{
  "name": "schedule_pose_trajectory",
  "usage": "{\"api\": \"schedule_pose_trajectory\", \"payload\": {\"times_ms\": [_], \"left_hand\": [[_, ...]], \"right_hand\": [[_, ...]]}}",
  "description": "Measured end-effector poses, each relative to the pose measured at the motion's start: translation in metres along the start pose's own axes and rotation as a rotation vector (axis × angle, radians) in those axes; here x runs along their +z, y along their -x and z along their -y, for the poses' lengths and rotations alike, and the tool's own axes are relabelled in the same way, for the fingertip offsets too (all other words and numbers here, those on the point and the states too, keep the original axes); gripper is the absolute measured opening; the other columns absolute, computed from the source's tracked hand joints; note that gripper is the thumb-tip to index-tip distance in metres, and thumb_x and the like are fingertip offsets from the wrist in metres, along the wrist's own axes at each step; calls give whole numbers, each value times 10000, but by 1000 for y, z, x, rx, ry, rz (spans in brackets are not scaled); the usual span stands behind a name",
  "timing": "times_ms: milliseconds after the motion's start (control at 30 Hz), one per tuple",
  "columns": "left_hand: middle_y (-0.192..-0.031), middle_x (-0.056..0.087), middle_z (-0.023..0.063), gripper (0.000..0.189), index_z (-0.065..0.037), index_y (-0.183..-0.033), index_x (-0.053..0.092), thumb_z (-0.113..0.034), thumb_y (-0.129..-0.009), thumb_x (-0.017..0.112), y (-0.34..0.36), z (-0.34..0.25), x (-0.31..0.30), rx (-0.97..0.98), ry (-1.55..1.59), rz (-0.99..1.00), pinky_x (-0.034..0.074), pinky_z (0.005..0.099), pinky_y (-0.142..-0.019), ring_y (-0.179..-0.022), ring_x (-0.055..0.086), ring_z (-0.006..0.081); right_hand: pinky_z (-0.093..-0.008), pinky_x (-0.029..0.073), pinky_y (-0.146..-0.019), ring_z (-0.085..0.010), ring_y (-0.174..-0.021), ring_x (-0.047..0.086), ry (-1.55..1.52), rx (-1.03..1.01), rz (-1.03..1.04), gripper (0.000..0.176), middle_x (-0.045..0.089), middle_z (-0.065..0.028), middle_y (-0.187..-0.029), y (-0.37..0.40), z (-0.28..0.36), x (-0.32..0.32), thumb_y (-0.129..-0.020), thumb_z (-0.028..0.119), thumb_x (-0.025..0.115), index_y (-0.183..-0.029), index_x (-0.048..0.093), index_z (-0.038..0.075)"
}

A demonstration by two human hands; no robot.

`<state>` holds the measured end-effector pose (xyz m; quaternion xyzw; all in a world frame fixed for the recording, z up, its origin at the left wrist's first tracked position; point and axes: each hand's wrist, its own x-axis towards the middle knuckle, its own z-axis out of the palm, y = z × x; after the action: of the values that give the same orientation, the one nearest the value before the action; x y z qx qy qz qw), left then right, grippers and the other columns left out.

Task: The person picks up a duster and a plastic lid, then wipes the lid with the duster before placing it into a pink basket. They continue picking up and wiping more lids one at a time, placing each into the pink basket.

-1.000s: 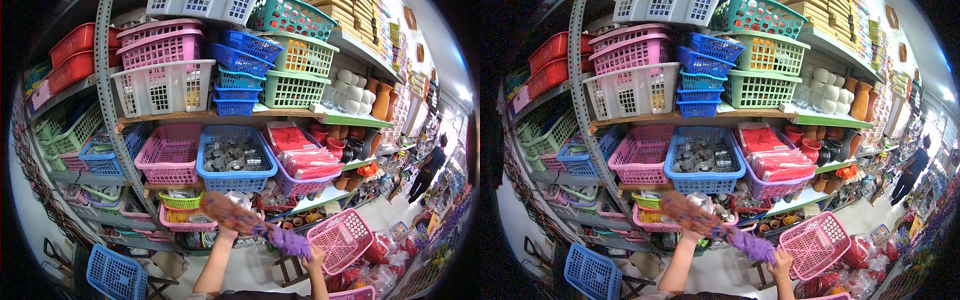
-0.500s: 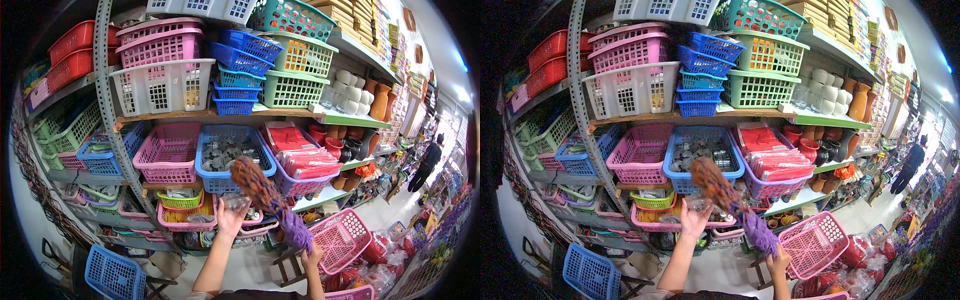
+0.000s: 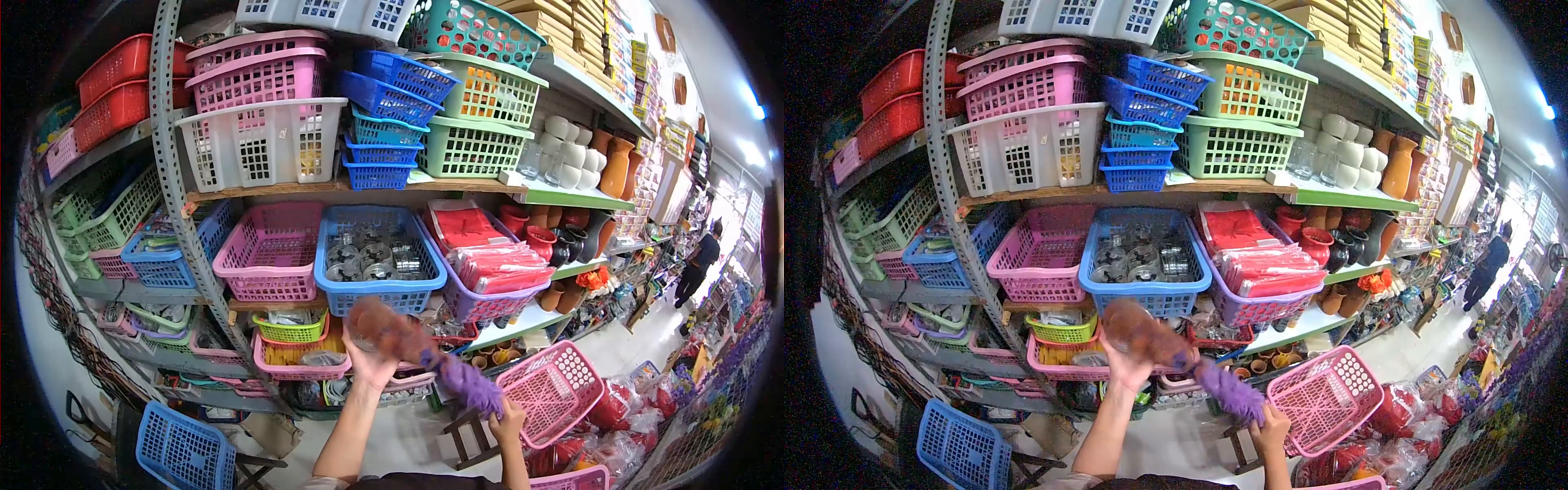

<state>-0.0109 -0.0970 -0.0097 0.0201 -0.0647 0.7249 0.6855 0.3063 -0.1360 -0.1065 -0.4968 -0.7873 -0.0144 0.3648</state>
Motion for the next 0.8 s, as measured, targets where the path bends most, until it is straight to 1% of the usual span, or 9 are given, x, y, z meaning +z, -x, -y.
{"api": "schedule_pose_trajectory", "payload": {"times_ms": [67,200,267,400,433,467,533,700,800], "left_hand": [[-1226,476,99,812,-112,-1261,429,-680,-696,564,-2,-3,-12,-60,10,-44,287,495,-1035,-1119,461,321],[-1248,461,115,845,-167,-1281,426,-739,-666,518,-5,-12,-19,-107,65,-107,269,569,-1010,-1199,398,325],[-1269,447,137,912,-134,-1234,464,-788,-602,529,6,-12,9,-61,-216,-33,212,662,-978,-1163,418,343],[-1191,505,132,862,-143,-1197,499,-799,-642,453,6,6,9,-55,-208,-31,285,626,-954,-1109,464,332],[-1070,573,108,793,-132,-1113,546,-780,-663,461,-3,1,2,-189,-175,247,332,578,-940,-1017,521,336],[-979,604,87,736,-117,-1054,566,-750,-695,461,0,1,-3,-172,59,-153,370,552,-907,-926,556,332],[-994,599,89,708,-115,-1060,561,-727,-724,448,1,-6,1,85,-169,-74,414,526,-864,-930,559,312],[-1023,593,89,725,-125,-1092,550,-740,-729,427,3,8,19,82,-244,-107,449,474,-834,-955,555,286],[-1157,541,79,786,-124,-1195,507,-747,-722,437,-14,-2,-28,113,-285,12,405,440,-916,-1064,502,260]], "right_hand": [[-397,475,-591,-341,-672,597,-77,54,-203,344,623,-155,-803,6,-11,21,-573,133,631,-907,626,51],[-389,479,-629,-325,-689,606,-5,-7,-8,355,634,-139,-813,-5,2,-11,-553,133,644,-899,634,56],[-394,469,-604,-326,-651,588,-21,79,-48,364,619,-139,-748,-10,-13,-14,-541,138,645,-896,631,57],[-389,483,-624,-331,-679,608,-65,53,-70,334,633,-154,-797,-19,25,-12,-565,110,634,-894,634,52],[-396,483,-620,-335,-683,608,-95,13,-5,322,635,-160,-801,-18,27,-13,-581,105,626,-899,639,55],[-396,483,-620,-335,-683,608,-95,11,-7,322,635,-160,-801,-15,17,-10,-581,105,626,-899,639,55],[-393,483,-612,-334,-664,606,-56,46,-26,330,630,-167,-775,-10,-7,-7,-584,96,621,-910,636,54],[-402,470,-601,-349,-621,593,-165,250,69,373,615,-192,-724,-8,6,-4,-606,89,613,-977,636,65],[-386,464,-565,-334,-607,601,-186,76,52,365,607,-197,-701,1,3,-4,-622,90,609,-985,636,60]]}}
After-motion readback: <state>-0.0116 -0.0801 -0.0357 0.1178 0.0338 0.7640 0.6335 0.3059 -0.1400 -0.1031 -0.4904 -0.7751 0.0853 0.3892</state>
